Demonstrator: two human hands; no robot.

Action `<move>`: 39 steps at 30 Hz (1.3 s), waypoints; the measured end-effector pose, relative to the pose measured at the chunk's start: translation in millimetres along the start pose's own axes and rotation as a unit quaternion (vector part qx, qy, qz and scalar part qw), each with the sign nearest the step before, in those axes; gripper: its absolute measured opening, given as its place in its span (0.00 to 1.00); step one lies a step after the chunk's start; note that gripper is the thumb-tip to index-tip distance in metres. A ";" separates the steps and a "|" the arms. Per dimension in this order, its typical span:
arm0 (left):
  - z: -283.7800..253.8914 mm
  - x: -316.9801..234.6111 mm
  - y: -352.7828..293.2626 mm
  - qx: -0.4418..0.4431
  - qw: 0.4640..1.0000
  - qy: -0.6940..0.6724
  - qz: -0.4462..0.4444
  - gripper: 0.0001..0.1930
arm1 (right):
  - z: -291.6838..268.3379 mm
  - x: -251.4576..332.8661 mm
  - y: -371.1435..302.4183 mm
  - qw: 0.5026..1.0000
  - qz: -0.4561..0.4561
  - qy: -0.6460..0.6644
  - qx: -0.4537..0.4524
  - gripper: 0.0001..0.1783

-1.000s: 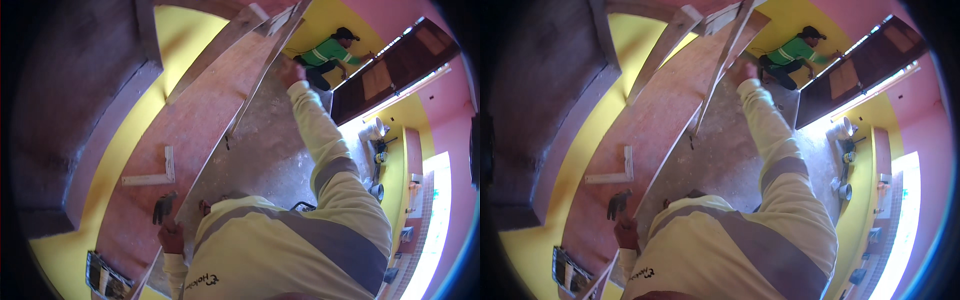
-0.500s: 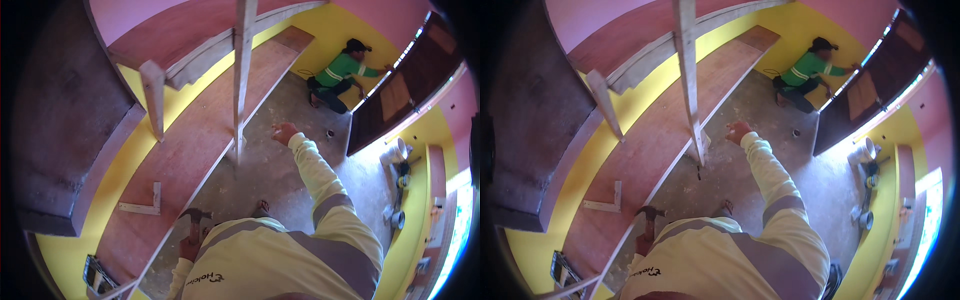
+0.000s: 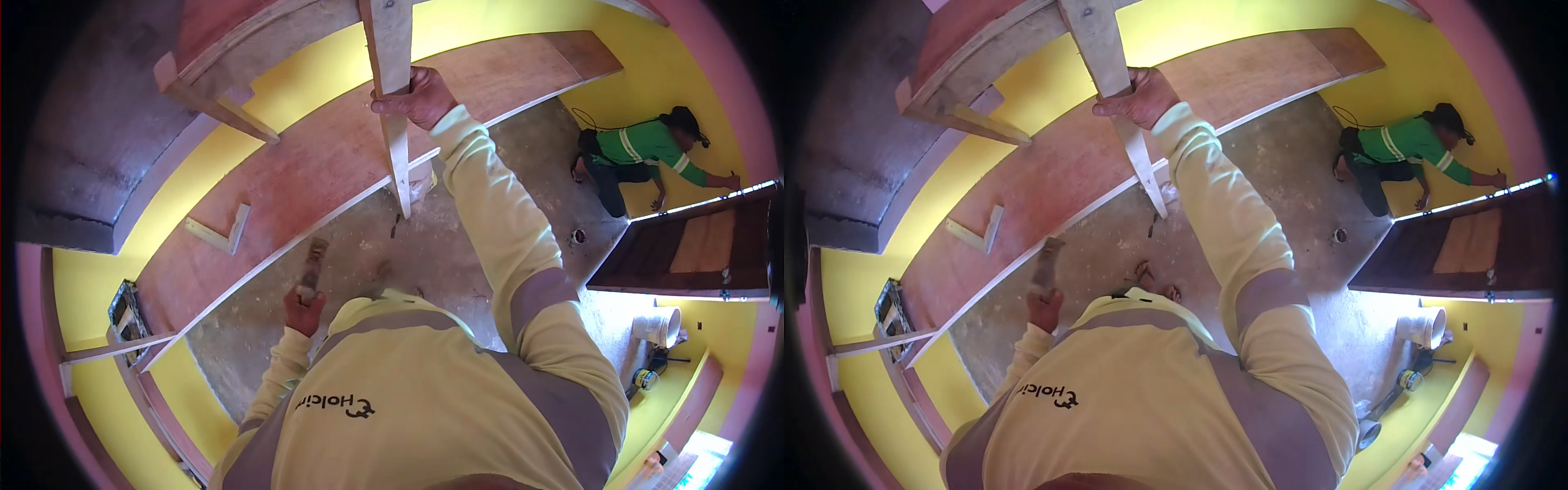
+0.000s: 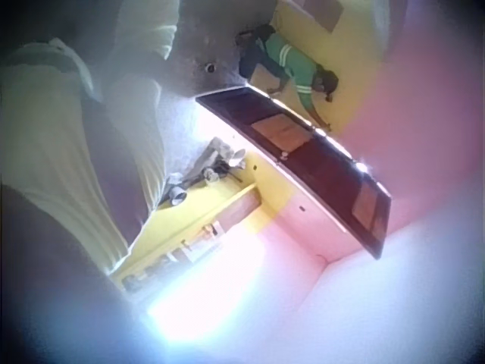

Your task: The person measures and aligns wooden boards against a wall and shelf structure, using a level and a hammer to secure a vertical support beam by driving nails into it.

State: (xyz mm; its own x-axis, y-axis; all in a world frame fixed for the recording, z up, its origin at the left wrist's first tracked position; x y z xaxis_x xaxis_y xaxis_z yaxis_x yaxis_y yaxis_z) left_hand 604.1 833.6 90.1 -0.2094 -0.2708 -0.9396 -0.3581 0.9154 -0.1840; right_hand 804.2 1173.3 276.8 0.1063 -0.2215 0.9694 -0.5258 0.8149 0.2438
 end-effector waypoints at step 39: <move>317.6 143.3 134.3 -0.316 0.919 -0.181 -0.153 0.17 | 44.2 0.9 22.4 0.892 -0.164 0.116 0.404 0.14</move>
Point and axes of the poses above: each hand's wrist, its own y-axis towards the middle knuckle, its own z-axis out of the palm, x = y × z, the point moved 10 cm from there along y, towards the middle knuckle, and after that the axes turned 9 degrees about -y, right-handed, at the moved point
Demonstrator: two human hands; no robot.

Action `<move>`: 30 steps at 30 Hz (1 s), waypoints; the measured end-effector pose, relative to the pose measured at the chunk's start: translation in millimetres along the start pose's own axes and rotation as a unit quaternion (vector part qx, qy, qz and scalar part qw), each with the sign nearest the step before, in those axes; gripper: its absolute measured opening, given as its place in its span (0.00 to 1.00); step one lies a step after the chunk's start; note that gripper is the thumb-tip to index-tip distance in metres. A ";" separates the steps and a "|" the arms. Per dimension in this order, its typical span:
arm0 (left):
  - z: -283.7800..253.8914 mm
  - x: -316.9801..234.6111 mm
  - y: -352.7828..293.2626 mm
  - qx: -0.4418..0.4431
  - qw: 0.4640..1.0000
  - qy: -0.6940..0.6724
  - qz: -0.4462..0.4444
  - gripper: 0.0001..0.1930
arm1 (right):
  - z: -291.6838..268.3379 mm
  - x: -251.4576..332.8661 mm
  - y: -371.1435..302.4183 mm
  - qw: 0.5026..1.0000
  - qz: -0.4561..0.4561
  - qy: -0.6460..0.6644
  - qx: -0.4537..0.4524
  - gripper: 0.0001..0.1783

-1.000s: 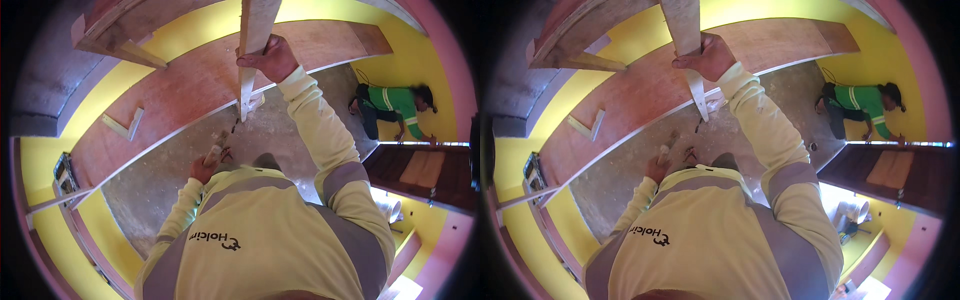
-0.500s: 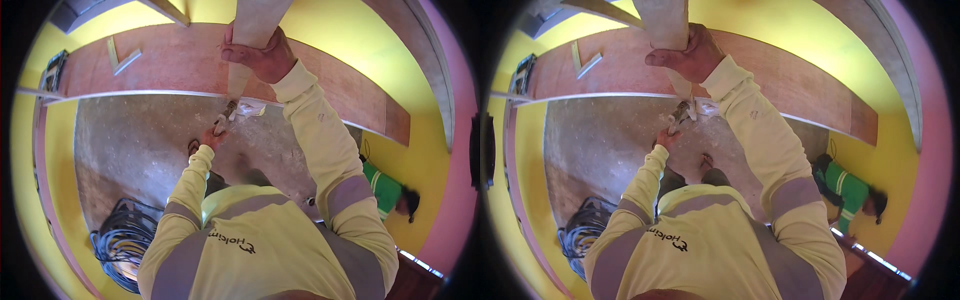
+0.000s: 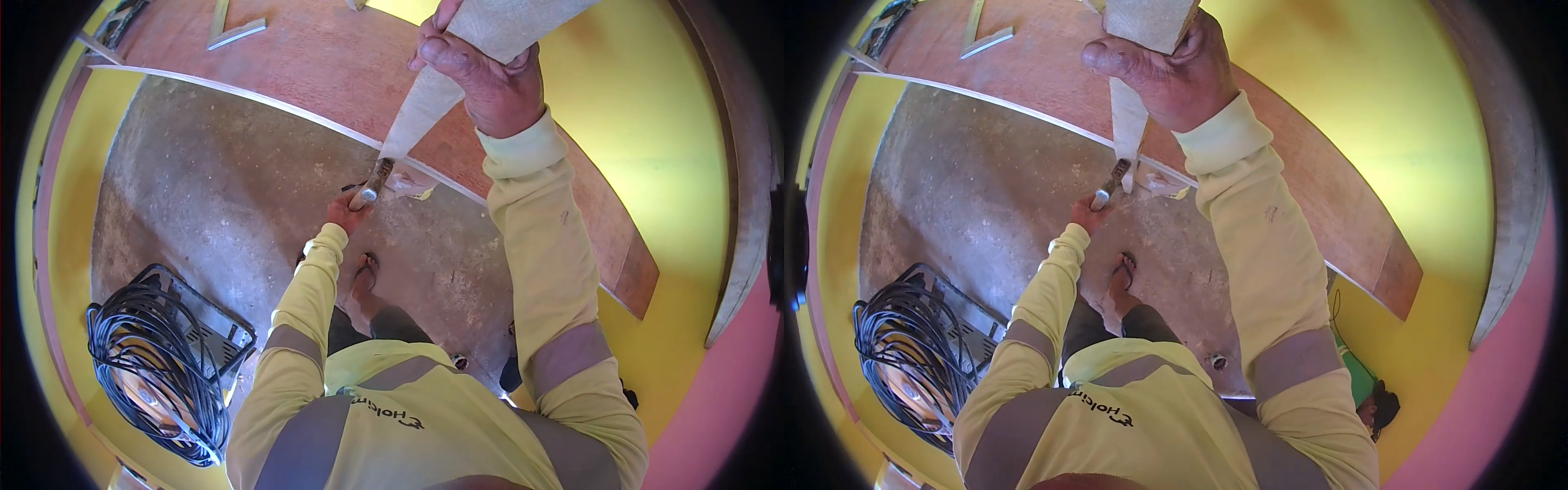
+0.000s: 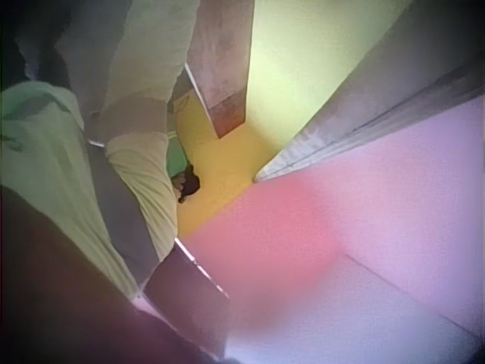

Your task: The person measures and aligns wooden boards against a wall and shelf structure, using a level and a hammer to secure a vertical support beam by driving nails into it.

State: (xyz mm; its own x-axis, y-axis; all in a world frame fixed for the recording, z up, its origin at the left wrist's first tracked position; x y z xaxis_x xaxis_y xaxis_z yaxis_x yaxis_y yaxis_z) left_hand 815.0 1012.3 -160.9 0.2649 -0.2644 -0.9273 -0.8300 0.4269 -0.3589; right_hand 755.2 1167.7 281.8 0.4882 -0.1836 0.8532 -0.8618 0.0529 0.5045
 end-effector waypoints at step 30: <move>-53.2 -4.7 -158.1 0.017 0.945 0.285 -0.162 0.19 | -1.3 15.1 -2.4 0.979 -0.027 -0.182 -0.090 0.05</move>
Point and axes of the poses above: each hand's wrist, its own y-axis towards the middle knuckle, its own z-axis out of the palm, x = y × z, the point moved 10 cm from there along y, towards the middle knuckle, and after that the axes turned 9 degrees about -y, right-handed, at the moved point
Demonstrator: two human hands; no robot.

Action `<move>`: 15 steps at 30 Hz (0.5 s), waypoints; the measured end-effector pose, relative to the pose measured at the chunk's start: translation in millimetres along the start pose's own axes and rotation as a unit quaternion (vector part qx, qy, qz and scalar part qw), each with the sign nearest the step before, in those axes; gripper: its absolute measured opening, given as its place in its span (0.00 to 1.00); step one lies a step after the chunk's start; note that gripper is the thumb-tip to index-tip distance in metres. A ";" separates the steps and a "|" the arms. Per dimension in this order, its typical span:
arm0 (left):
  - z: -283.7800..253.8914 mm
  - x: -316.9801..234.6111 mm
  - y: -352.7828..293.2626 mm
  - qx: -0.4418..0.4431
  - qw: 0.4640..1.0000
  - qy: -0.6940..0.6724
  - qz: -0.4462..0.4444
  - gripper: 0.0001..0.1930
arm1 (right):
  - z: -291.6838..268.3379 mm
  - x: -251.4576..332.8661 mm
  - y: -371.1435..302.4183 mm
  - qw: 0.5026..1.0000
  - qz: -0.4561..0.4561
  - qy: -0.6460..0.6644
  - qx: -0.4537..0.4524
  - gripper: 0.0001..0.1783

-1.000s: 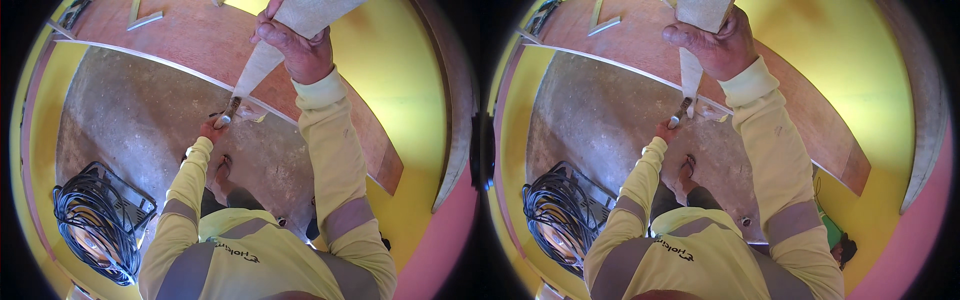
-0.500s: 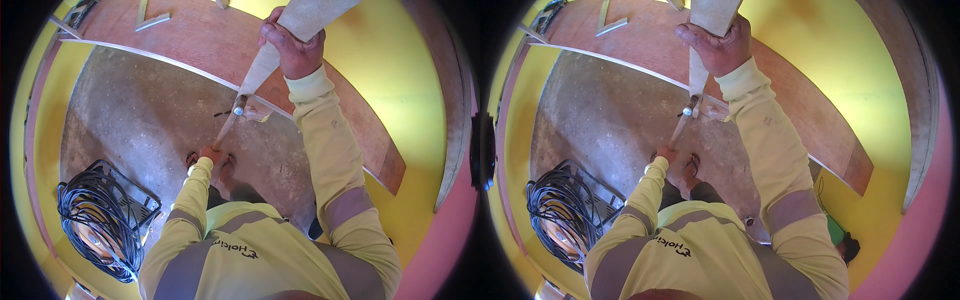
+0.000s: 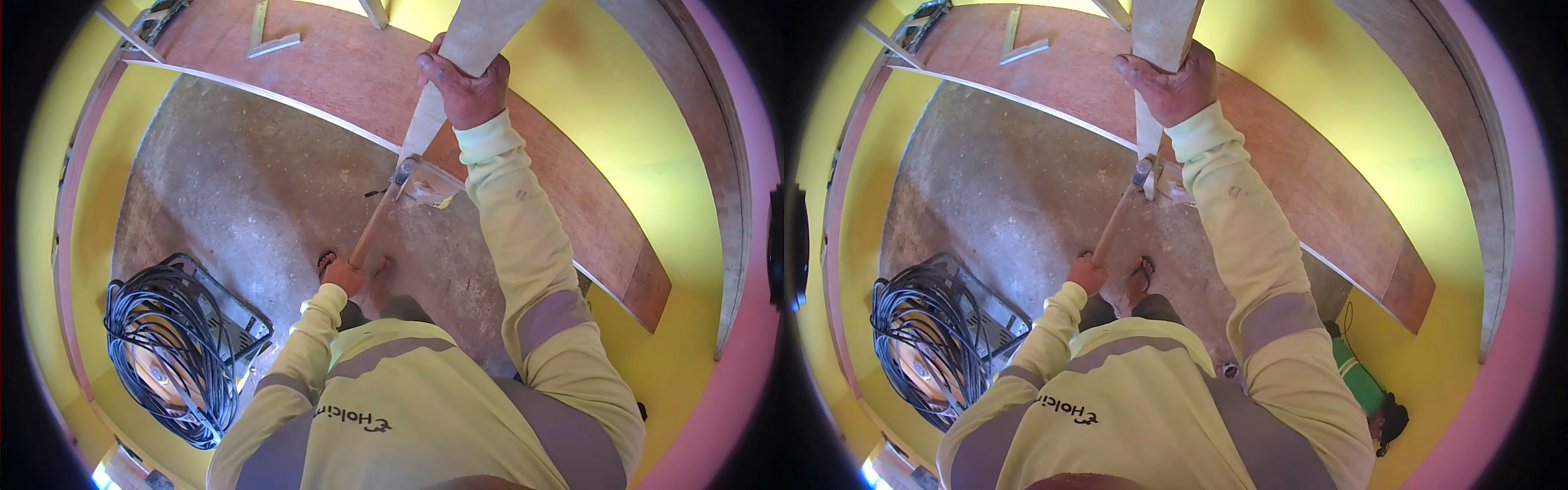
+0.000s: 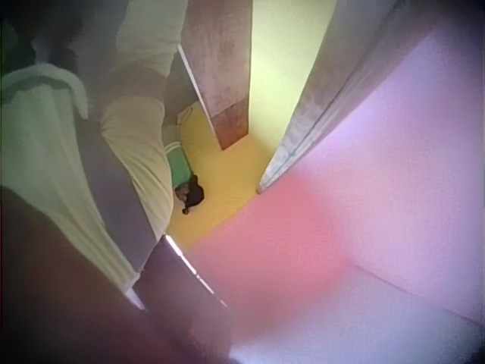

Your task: The person measures and aligns wooden boards against a wall and shelf structure, using a level and a hammer to secure a vertical support beam by driving nails into it.

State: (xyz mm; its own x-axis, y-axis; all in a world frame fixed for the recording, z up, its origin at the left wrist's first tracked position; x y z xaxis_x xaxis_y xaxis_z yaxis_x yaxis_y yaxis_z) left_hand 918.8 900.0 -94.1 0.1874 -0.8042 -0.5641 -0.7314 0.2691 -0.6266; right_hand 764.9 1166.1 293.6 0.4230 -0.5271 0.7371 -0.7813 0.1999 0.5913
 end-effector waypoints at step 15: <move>-1.3 12.3 2.5 0.030 0.996 0.030 0.080 0.19 | 8.0 -21.4 -5.2 0.995 0.083 0.042 0.023 0.07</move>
Point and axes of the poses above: each hand's wrist, its own y-axis towards the middle knuckle, its own z-axis out of the palm, x = y × z, the point moved 10 cm from there along y, towards the middle knuckle, and after that the axes turned 9 degrees about -y, right-handed, at the moved point
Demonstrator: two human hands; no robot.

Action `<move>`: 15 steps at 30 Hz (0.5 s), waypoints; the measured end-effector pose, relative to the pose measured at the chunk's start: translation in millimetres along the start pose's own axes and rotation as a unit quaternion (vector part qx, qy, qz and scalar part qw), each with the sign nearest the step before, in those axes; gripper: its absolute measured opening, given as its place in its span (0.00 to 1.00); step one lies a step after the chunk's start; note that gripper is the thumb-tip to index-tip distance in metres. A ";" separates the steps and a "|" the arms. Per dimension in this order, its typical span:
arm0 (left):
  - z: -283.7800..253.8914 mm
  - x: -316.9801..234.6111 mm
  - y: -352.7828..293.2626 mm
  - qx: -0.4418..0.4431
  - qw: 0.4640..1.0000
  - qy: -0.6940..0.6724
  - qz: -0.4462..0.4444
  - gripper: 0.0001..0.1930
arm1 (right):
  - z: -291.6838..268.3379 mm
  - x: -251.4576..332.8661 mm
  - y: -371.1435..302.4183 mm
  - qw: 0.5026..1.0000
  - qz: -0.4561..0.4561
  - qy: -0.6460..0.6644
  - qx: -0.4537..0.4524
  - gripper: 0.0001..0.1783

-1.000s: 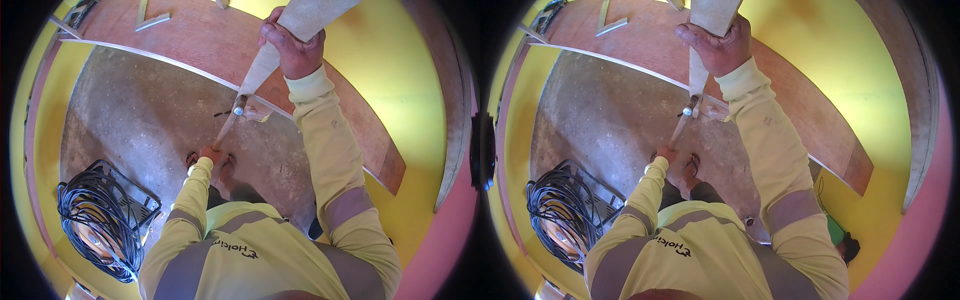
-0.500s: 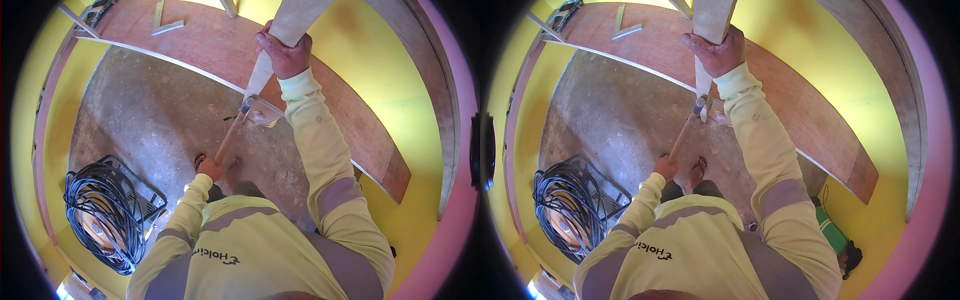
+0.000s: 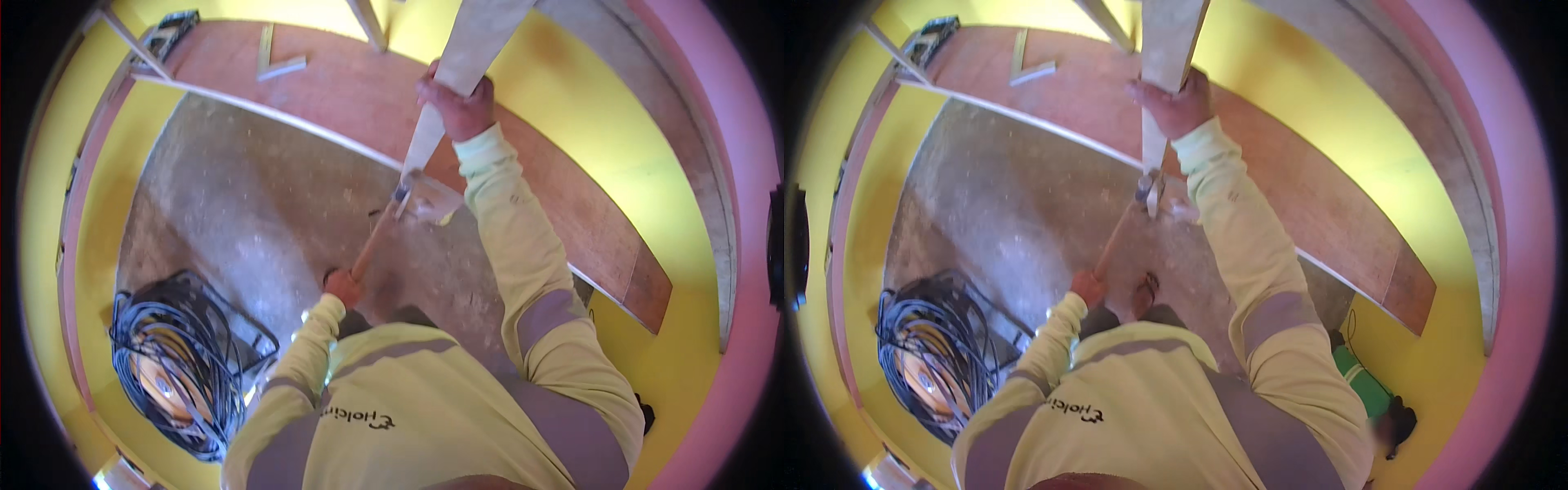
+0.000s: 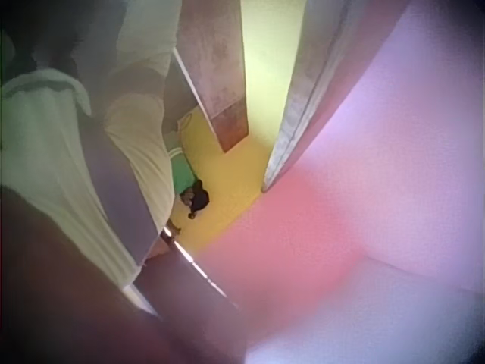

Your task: The person measures and aligns wooden boards against a wall and shelf structure, using a level and a hammer to secure a vertical support beam by driving nails into it.

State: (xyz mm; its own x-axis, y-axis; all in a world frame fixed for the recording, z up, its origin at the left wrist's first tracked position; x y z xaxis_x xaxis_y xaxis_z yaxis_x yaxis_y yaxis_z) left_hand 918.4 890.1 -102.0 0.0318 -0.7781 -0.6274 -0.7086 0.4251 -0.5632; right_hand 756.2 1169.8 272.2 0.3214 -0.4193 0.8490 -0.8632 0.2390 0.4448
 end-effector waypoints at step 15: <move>-88.6 -105.0 10.2 -0.138 0.946 -0.225 0.188 0.17 | -7.3 -2.9 2.4 0.995 0.053 0.036 0.074 0.12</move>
State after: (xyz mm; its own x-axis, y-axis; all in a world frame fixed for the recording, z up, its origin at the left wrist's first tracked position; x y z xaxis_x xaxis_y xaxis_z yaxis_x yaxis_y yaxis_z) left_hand 845.4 935.1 5.8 -0.0063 -0.2941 -0.9558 -0.8844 0.4477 -0.1319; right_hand 756.0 1178.0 272.9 0.2475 -0.3342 0.9094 -0.9397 0.1457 0.3094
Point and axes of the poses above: each hand's wrist, its own y-axis towards the middle knuckle, its own z-axis out of the palm, x = y × z, the point moved 10 cm from there along y, towards the middle knuckle, and after that the axes turned 9 degrees about -y, right-handed, at the moved point
